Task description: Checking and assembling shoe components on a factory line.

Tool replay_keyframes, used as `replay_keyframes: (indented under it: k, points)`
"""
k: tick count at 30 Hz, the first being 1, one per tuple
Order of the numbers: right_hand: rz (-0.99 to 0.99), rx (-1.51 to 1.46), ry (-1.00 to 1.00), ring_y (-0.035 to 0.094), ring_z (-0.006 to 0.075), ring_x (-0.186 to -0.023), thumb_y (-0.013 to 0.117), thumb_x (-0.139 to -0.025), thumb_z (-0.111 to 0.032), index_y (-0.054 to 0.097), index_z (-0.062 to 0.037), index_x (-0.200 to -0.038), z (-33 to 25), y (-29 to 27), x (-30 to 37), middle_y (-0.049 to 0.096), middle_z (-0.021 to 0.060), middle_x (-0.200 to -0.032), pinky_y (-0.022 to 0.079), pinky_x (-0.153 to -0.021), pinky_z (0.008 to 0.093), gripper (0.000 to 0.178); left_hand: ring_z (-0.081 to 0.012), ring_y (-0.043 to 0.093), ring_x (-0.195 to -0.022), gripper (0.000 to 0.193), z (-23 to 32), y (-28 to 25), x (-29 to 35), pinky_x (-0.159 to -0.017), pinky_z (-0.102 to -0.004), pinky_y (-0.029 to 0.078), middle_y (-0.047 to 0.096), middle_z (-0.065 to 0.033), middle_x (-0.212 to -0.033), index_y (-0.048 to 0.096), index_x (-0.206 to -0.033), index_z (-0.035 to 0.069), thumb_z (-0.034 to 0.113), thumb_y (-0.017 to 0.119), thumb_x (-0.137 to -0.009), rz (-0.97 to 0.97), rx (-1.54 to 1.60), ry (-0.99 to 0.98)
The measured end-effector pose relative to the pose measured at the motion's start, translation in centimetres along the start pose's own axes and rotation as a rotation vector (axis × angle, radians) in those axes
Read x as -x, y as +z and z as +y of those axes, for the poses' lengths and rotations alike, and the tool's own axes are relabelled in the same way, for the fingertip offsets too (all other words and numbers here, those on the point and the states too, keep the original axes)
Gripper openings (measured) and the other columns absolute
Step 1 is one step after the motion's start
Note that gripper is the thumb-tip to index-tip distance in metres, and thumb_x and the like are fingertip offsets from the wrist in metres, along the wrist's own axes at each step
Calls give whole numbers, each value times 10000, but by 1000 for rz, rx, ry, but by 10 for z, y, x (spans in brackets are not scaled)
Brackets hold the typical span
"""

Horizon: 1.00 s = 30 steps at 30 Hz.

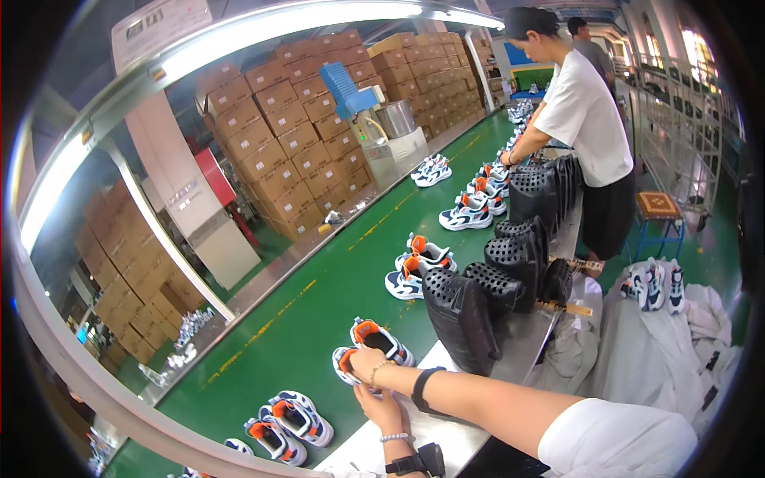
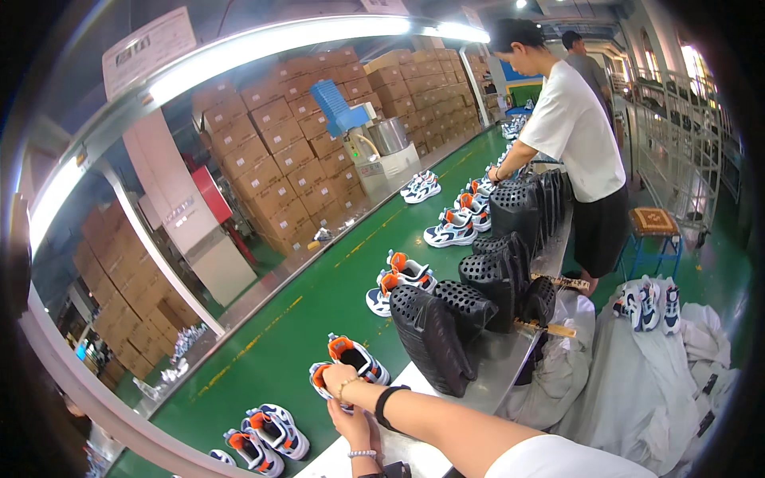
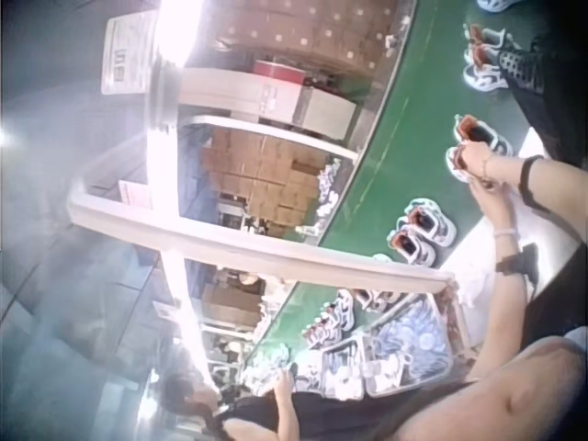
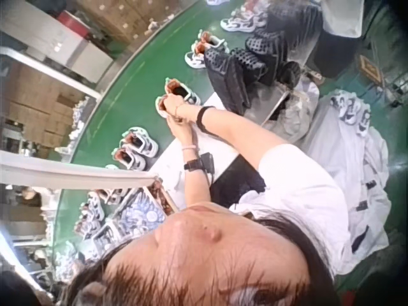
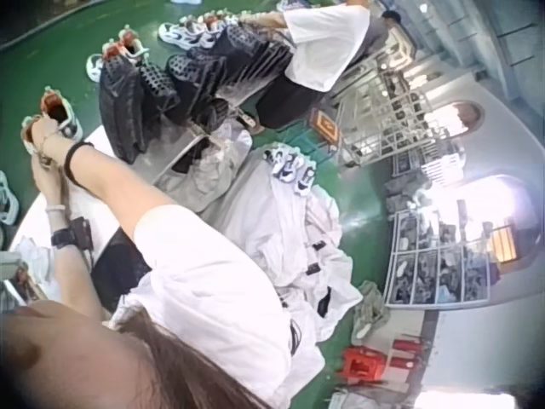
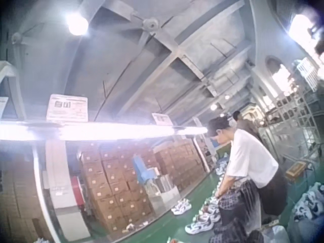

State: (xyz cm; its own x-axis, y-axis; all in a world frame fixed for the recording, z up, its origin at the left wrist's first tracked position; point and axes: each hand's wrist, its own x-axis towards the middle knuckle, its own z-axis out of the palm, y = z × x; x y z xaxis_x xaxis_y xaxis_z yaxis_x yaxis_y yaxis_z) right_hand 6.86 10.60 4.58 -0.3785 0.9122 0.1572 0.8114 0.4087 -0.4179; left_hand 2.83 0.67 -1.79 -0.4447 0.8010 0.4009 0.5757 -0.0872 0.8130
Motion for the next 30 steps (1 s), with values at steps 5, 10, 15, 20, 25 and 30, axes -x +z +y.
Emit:
replay_keyframes:
  k: [5,10,15,20,25,30]
  points:
    - [235,-150,-304,674,311,-717,534,-878,-195,575,-31,-1147,0,-30,59,656,176,-754,532,-601,428,318,-393,431,-1257,452,-12,5,-16,-1051,-416,346,407,-235,-1396,488,-1221,-27,147,621,-825,-83,386,-19]
    - [268,-253,-736,618,261,-586,557,-868,-119,520,-32,-1201,15,-173,207,600,101,-681,507,-563,351,345,-369,452,-1245,493,32,-2,-7,-1045,-413,354,451,-226,-1357,491,-1238,-26,157,623,-799,58,-50,345]
    - [631,7,-619,644,280,-727,572,-881,-170,608,-31,-1073,97,-287,244,634,121,-775,519,-633,368,240,-354,585,-1045,458,59,8,-40,-884,-423,466,609,-215,-1130,592,-1096,-34,263,673,-757,-311,-523,538]
    - [831,10,-102,608,347,-919,568,-893,-255,588,-59,-1121,212,-319,222,641,164,-997,481,-838,428,302,-343,645,-944,492,74,19,-102,-828,-409,501,667,-202,-1027,668,-1019,35,451,655,-755,-861,-807,376]
    - [727,41,72,537,319,-1093,551,-907,-321,522,-38,-1199,293,-289,210,586,152,-1154,445,-938,396,407,-362,628,-976,577,84,46,-123,-876,-383,474,657,-226,-1065,645,-1055,-57,456,629,-790,-1116,-896,183]
    - [673,4,78,564,325,-1027,541,-910,-324,547,-45,-1161,318,-291,198,611,153,-1066,449,-911,409,375,-328,636,-898,594,79,44,-118,-843,-362,481,663,-206,-998,633,-1014,-96,452,637,-786,-1169,-924,42]
